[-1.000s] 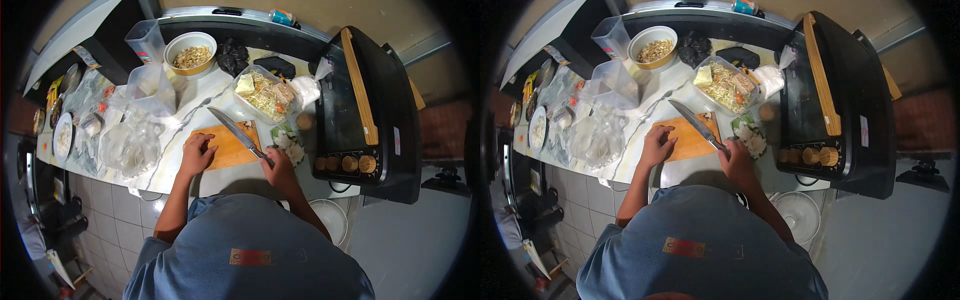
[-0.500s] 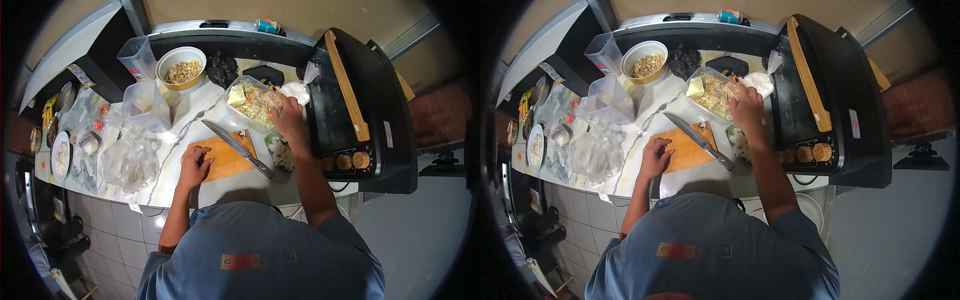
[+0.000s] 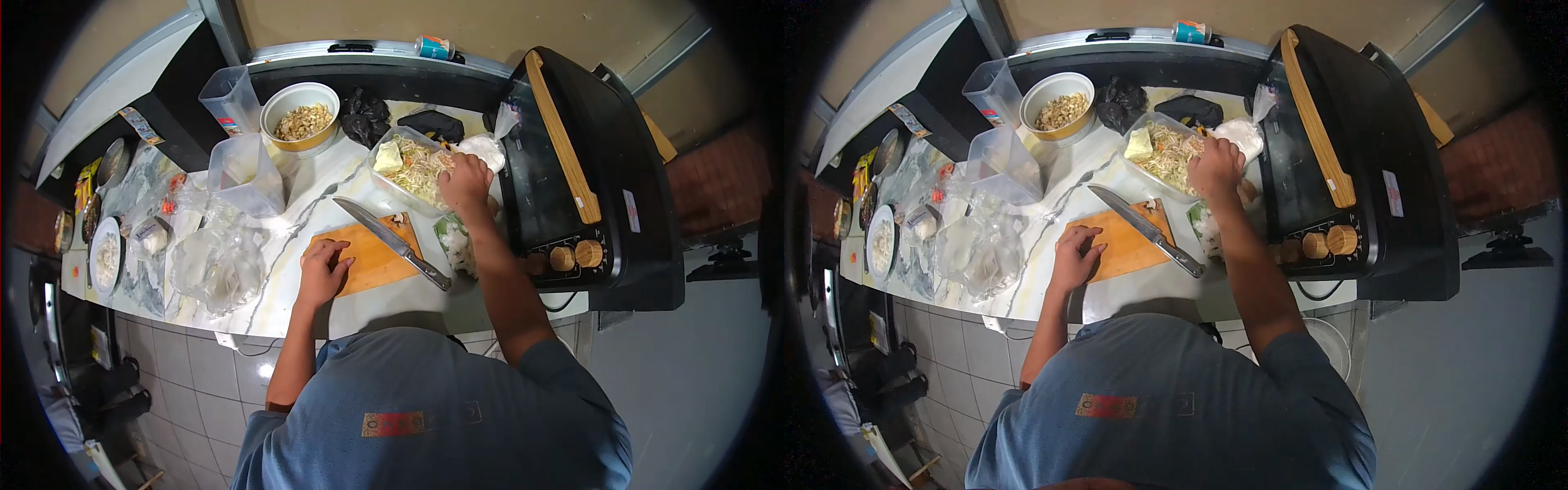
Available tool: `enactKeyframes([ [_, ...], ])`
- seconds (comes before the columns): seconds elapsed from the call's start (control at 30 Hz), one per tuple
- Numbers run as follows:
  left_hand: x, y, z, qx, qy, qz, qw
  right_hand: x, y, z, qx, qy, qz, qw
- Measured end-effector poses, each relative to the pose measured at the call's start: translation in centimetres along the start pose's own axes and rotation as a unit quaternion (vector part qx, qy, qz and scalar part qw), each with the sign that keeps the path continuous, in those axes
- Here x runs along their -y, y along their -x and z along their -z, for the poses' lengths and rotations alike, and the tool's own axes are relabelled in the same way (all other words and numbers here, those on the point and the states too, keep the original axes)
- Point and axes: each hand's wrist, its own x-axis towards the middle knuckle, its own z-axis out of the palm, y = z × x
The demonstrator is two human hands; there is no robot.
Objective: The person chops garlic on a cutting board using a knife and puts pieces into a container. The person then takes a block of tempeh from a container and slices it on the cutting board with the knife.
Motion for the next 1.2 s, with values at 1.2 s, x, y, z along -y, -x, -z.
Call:
enactKeyframes([
  [1.2, 0.0, 0.0, 0.1, -0.004, -0.008, -0.01, 1.0, 2.3, 1.7, 9.4, 0.208, -0.724, -0.238, 0.613],
])
